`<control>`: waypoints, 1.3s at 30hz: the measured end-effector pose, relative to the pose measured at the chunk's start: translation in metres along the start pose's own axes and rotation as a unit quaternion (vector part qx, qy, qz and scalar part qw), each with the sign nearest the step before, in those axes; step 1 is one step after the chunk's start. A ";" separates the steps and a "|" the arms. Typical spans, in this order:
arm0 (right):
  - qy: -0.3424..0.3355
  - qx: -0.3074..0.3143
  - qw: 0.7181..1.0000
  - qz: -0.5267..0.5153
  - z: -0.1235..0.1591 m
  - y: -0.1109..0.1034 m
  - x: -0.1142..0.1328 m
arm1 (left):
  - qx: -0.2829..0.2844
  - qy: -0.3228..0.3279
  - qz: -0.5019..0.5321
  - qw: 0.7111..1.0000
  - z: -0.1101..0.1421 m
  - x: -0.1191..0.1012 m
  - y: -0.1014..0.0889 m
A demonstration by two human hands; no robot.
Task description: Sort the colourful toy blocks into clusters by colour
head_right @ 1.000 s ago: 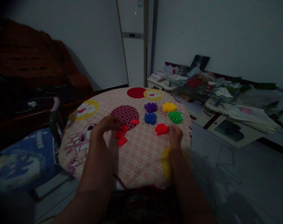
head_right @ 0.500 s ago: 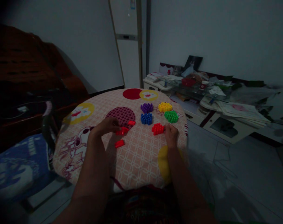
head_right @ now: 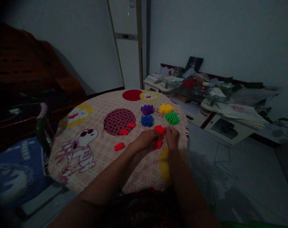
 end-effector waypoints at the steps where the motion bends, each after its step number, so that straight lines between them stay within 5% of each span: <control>1: -0.001 -0.001 1.000 0.003 0.000 -0.001 0.000 | 0.001 0.006 -0.013 1.000 0.002 -0.004 -0.001; 9: 0.001 0.000 1.000 0.003 0.000 0.001 -0.001 | 0.087 0.051 -0.101 0.990 0.014 -0.021 0.017; 23: -0.005 0.001 1.000 0.010 0.000 0.000 0.001 | 0.094 0.043 -0.067 0.992 0.011 -0.020 0.015; 30: 0.012 0.004 1.000 0.001 0.001 0.000 -0.001 | -0.017 -0.015 -0.020 1.000 0.000 0.002 -0.003; 39: 0.012 0.002 1.000 -0.006 0.001 0.000 0.001 | -0.067 -0.070 -0.012 0.995 -0.006 0.010 0.011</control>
Point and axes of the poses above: each hand's wrist, its own z-axis away from the middle knuckle, its own y-axis out of the palm, x = y × z, the point moved 7 cm from there along -z, towards the middle knuckle, and after that the axes turned 12 degrees about z, right-handed, at the moved point
